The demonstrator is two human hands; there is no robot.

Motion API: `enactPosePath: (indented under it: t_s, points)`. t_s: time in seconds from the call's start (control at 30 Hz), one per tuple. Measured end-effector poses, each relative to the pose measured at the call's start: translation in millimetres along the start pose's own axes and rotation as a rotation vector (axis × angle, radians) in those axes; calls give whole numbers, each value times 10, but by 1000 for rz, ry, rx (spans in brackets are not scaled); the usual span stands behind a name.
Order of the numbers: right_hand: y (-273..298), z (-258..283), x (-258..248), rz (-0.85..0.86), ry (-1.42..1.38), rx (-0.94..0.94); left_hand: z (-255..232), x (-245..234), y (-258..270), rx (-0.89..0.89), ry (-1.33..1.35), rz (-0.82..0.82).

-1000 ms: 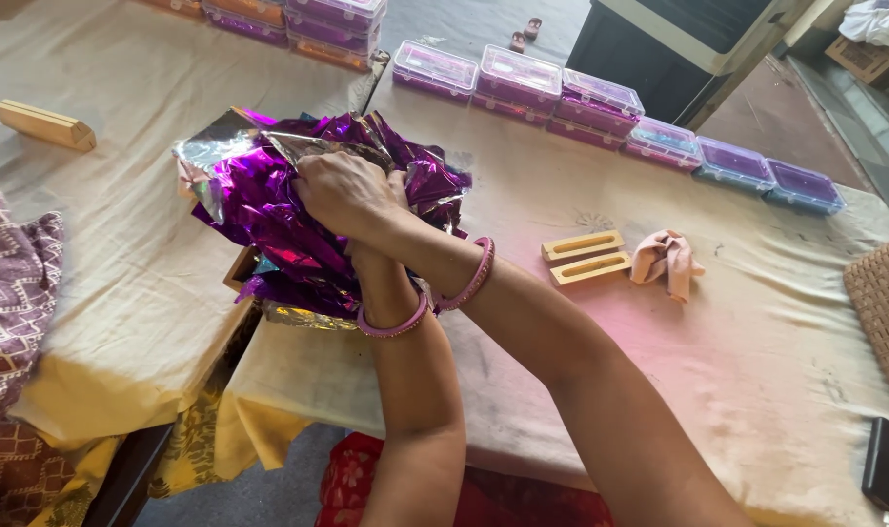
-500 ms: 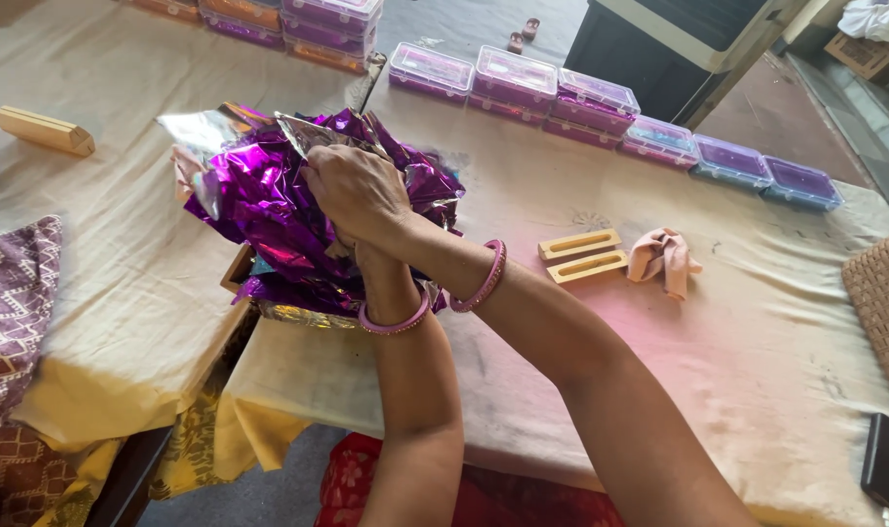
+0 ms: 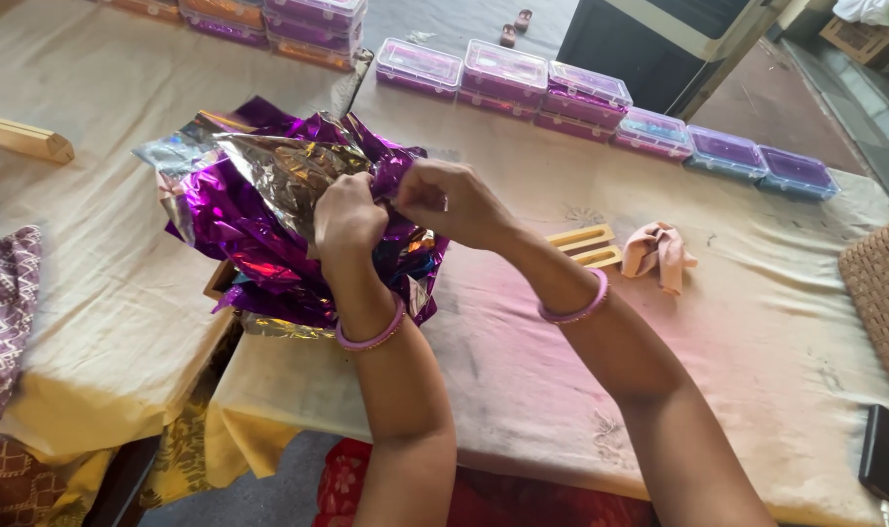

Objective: The person wipes a wooden block with a cloth, wraps it in foil, and then wraps it in purple cellophane.

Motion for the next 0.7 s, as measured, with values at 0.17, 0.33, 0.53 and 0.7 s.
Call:
enactPosePath:
  t_s: [0.17,0.33,0.53,0.7]
  points:
    - [271,-318,-42,82,266,-71,-50,-110,53,-40,-26,3]
    - [391,-177,-55,-12,360,-122,-116,-225,102,-86,-68,87]
    - [411,-306,27,-57,360,-57,170,-69,-2,-142,-77,45]
    - [410,-193,27,-120,273,-88,77,-160,49,-144,-109,68]
Point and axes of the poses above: each hand's wrist, its own y-axis away from the middle knuckle, its own x-axis out of the palm, z = x × y, the point moved 6 cm from there along -y, towards the middle knuckle, and after that the axes turned 7 degrees about -z, right-handed, at the moved point
